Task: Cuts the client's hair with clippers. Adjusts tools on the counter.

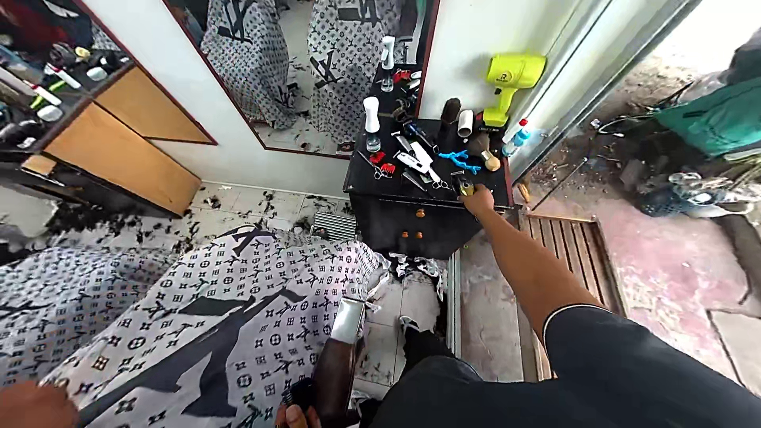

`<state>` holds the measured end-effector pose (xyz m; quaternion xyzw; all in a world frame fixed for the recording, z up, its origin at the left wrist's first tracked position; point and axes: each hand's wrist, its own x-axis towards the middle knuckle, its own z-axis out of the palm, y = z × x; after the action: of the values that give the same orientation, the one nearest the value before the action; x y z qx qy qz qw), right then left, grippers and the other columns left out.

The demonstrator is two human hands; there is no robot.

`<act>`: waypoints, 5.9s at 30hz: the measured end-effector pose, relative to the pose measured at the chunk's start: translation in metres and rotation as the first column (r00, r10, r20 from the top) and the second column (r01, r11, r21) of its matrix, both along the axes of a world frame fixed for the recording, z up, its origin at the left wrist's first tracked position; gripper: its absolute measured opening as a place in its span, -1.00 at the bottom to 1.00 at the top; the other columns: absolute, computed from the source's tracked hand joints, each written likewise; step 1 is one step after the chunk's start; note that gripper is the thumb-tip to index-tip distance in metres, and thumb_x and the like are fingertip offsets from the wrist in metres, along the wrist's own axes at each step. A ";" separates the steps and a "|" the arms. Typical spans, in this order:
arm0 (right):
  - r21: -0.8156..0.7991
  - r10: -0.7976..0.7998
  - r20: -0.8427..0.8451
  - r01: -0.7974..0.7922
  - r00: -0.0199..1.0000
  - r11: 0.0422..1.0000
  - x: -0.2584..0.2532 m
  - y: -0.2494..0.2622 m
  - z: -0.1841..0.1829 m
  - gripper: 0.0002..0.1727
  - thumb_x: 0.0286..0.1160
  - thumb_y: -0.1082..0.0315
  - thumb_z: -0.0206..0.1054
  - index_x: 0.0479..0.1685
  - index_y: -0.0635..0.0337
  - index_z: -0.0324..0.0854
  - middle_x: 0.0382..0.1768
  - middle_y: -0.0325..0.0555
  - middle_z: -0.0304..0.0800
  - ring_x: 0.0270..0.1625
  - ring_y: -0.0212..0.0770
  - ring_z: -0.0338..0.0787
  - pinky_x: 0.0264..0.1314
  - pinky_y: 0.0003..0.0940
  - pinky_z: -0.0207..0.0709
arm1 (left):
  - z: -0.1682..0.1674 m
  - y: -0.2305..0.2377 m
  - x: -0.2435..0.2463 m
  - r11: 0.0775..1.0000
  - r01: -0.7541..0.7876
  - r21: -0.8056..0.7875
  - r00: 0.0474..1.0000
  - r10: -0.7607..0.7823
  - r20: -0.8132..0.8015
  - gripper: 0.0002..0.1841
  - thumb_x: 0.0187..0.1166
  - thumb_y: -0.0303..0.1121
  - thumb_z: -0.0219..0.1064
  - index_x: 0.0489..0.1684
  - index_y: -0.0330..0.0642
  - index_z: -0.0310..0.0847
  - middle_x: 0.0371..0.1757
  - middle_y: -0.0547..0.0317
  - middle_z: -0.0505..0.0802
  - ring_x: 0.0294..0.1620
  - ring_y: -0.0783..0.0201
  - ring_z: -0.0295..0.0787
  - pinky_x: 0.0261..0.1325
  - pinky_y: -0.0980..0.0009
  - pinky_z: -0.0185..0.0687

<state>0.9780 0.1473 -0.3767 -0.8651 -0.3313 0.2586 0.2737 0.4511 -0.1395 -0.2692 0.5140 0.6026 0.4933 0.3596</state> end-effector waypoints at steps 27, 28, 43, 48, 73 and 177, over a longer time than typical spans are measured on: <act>-0.154 0.592 0.331 -0.577 0.735 0.802 -0.047 0.197 -0.028 -0.07 0.51 -0.24 0.32 0.61 0.45 0.40 0.53 0.64 0.39 0.61 0.55 0.39 0.60 0.50 0.23 | -0.008 0.027 0.072 0.804 -0.579 -0.138 0.812 0.553 -0.185 -0.57 0.85 -0.12 -0.04 -0.17 -0.24 0.67 -0.56 0.43 0.68 -0.54 0.57 0.61 -0.34 0.52 0.64; -0.127 0.571 0.339 -0.565 0.747 0.815 -0.046 0.197 -0.028 -0.06 0.50 -0.24 0.32 0.59 0.48 0.40 0.55 0.63 0.37 0.64 0.52 0.37 0.64 0.44 0.21 | -0.006 0.022 0.067 0.808 -0.571 -0.147 0.819 0.546 -0.177 -0.56 0.86 -0.12 -0.06 -0.17 -0.23 0.66 -0.56 0.43 0.69 -0.53 0.56 0.62 -0.33 0.51 0.64; 0.469 0.539 -0.483 -0.316 0.690 0.825 -0.268 -0.046 0.051 -0.50 0.76 0.10 0.16 0.44 0.28 0.26 -0.29 -0.27 0.71 -0.55 -0.43 0.67 -0.49 -0.44 0.66 | 0.076 -0.100 -0.105 0.915 -0.402 0.042 0.894 0.402 -0.198 -0.56 0.87 -0.14 -0.06 0.10 -0.34 0.64 -0.16 0.32 0.86 -0.14 0.59 0.81 0.08 0.51 0.77; 0.488 0.627 -0.616 -0.395 0.476 0.779 -0.383 -0.179 0.050 -0.55 0.68 0.26 0.21 0.42 0.24 0.26 -0.38 -0.30 0.66 -0.58 -0.43 0.64 -0.55 -0.50 0.62 | 0.105 -0.157 -0.221 0.957 -0.242 0.157 0.900 0.282 -0.331 -0.56 0.87 -0.18 0.00 0.58 -0.13 0.51 -0.12 0.30 0.86 -0.32 0.59 0.73 -0.21 0.60 0.72; 0.734 0.806 -0.588 -0.373 0.069 0.567 -0.673 -0.334 0.170 -0.28 0.31 0.08 0.52 0.44 0.10 0.30 -0.05 -0.19 0.81 -0.60 -0.40 0.68 -0.65 -0.50 0.61 | 0.139 -0.012 -0.446 0.823 0.449 -0.349 0.483 -0.552 -0.680 -0.48 0.70 -0.40 0.17 0.69 0.03 0.38 0.11 -0.29 0.85 0.13 -0.32 0.81 0.19 -0.38 0.60; 0.627 0.613 -0.749 -0.028 0.250 0.778 -0.782 -0.374 0.223 -0.61 0.81 0.36 0.03 0.53 0.22 0.27 0.09 0.04 0.77 -0.01 -0.08 0.88 0.00 -0.12 0.83 | 0.125 -0.015 -0.449 0.708 0.632 -0.315 0.436 -0.660 -0.612 -0.36 0.66 -0.28 0.24 0.79 -0.05 0.23 0.11 -0.33 0.83 0.17 -0.27 0.79 0.26 -0.30 0.59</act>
<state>0.1962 -0.2262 -0.1535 -0.3582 -0.3422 0.6641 0.5600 0.0025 -0.1549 -0.1441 0.8406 0.4570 0.0789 0.2799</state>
